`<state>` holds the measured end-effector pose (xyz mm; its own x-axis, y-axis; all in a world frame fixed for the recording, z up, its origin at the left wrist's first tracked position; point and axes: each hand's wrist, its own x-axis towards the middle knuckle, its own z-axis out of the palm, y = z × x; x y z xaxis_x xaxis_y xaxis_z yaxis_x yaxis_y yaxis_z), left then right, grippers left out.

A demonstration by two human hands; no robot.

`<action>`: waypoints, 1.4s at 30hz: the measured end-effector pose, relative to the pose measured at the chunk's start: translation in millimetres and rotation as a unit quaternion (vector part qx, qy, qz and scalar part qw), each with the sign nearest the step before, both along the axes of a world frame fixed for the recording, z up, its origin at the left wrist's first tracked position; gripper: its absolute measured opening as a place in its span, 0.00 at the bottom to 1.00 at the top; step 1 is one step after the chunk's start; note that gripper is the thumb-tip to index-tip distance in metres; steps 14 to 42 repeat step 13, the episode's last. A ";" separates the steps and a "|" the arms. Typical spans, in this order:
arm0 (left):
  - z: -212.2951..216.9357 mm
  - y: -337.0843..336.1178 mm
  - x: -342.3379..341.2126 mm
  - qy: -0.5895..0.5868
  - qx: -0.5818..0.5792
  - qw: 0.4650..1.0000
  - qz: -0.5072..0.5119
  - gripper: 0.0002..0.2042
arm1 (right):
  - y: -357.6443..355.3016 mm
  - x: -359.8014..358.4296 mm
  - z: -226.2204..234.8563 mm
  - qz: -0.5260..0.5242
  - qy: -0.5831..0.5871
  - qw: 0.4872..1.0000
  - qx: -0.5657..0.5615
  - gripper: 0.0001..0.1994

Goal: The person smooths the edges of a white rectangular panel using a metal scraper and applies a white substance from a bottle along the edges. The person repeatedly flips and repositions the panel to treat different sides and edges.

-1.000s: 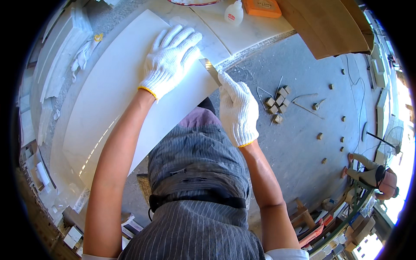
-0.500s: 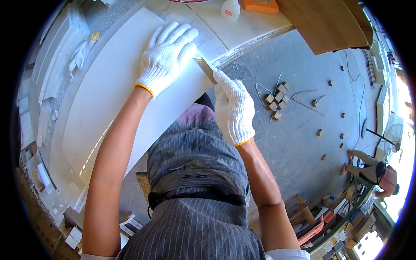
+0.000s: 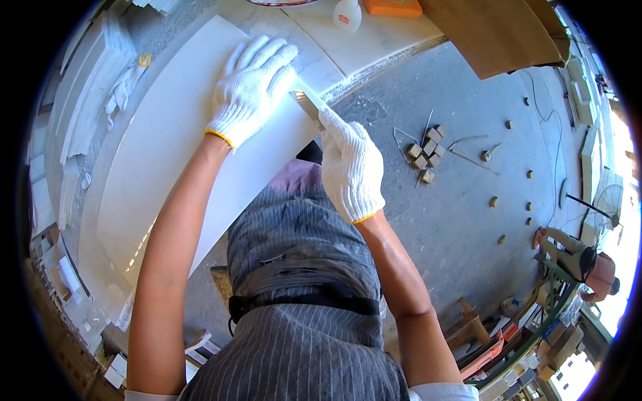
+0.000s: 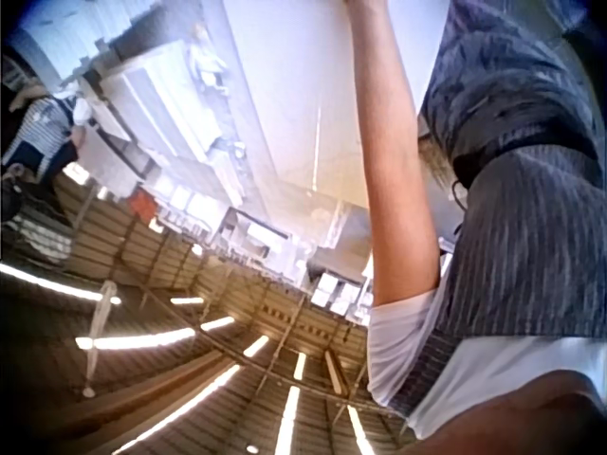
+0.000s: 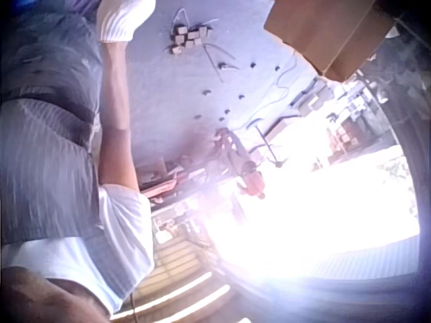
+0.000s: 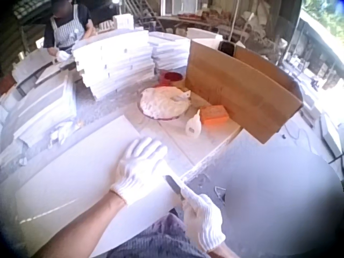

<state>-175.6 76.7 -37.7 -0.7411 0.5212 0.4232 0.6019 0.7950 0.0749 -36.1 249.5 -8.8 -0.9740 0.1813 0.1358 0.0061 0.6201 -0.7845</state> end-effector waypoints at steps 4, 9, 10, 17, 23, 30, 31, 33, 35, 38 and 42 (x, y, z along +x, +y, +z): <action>-4.1 -0.2 -0.5 -0.013 0.001 1.000 0.005 0.20 | -1.9 8.2 -1.9 0.000 -0.014 1.000 -0.019 0.14; -1.6 -0.2 -1.3 -0.013 -0.012 1.000 0.009 0.20 | 4.8 5.1 4.5 0.026 -0.025 0.999 -0.001 0.14; -1.8 -0.6 -0.5 -0.018 -0.010 1.000 0.006 0.20 | 3.9 2.2 4.2 0.030 -0.012 0.999 0.014 0.15; -3.1 -2.0 -1.0 -0.030 -0.008 1.000 0.002 0.20 | -0.8 -7.5 4.4 0.034 -0.006 0.999 0.038 0.15; -3.1 -2.0 -1.0 -0.030 -0.008 1.000 0.002 0.20 | -0.8 -7.5 4.4 0.034 -0.006 0.999 0.038 0.15; -3.1 -2.0 -1.0 -0.030 -0.008 1.000 0.002 0.20 | -0.8 -7.5 4.4 0.034 -0.006 0.999 0.038 0.15; -3.1 -2.0 -1.0 -0.030 -0.008 1.000 0.002 0.20 | -0.8 -7.5 4.4 0.034 -0.006 0.999 0.038 0.15; -3.1 -2.0 -1.0 -0.030 -0.008 1.000 0.002 0.20 | -0.8 -7.5 4.4 0.034 -0.006 0.999 0.038 0.15; -3.1 -2.0 -1.0 -0.030 -0.008 1.000 0.002 0.20 | -0.8 -7.5 4.4 0.034 -0.006 0.999 0.038 0.15; -3.1 -2.0 -1.0 -0.030 -0.008 1.000 0.002 0.20 | -0.8 -7.5 4.4 0.034 -0.006 0.999 0.038 0.15; -3.1 -2.0 -1.0 -0.030 -0.008 1.000 0.002 0.20 | -0.8 -7.5 4.4 0.034 -0.006 0.999 0.038 0.15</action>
